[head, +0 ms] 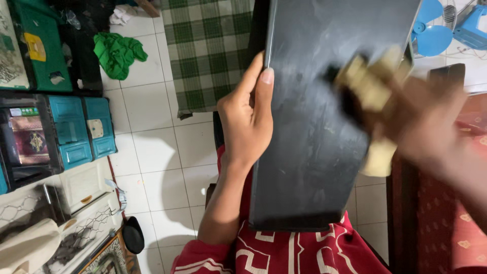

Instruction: The person wipes the interior and exterior surfaces of a black rectangular tray using a yellow cloth. They rotate the tray to clean all sides and edges thoroughly.

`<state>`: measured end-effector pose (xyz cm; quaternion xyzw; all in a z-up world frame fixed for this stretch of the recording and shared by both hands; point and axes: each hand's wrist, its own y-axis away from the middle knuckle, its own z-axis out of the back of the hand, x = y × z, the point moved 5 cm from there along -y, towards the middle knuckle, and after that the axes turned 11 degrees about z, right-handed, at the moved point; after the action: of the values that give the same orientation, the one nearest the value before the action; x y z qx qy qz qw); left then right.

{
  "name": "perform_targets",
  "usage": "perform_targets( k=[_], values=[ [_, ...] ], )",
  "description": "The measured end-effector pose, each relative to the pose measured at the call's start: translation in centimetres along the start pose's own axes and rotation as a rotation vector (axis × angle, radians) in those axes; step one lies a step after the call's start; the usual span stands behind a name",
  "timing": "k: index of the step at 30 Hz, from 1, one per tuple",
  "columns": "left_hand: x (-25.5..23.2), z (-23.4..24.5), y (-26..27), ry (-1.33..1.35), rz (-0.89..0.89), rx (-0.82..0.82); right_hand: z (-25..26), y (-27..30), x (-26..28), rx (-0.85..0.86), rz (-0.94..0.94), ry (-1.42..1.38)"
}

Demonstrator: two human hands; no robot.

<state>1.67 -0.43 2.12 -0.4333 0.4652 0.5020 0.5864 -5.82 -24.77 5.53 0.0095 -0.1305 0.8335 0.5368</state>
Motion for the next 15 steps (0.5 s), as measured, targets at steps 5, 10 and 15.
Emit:
perform_targets(
  k=[5,10,15],
  values=[
    [0.3,0.7,0.1,0.097,0.083,-0.008,-2.2,1.8,-2.3,-0.150,-0.075,-0.134],
    [1.4,2.2,-1.0,0.166,0.151,-0.032,-6.0,7.9,4.8,-0.043,0.235,-0.042],
    [0.9,1.6,-1.3,0.086,0.040,0.003,-8.2,10.3,4.9,-0.060,0.056,-0.621]
  ],
)
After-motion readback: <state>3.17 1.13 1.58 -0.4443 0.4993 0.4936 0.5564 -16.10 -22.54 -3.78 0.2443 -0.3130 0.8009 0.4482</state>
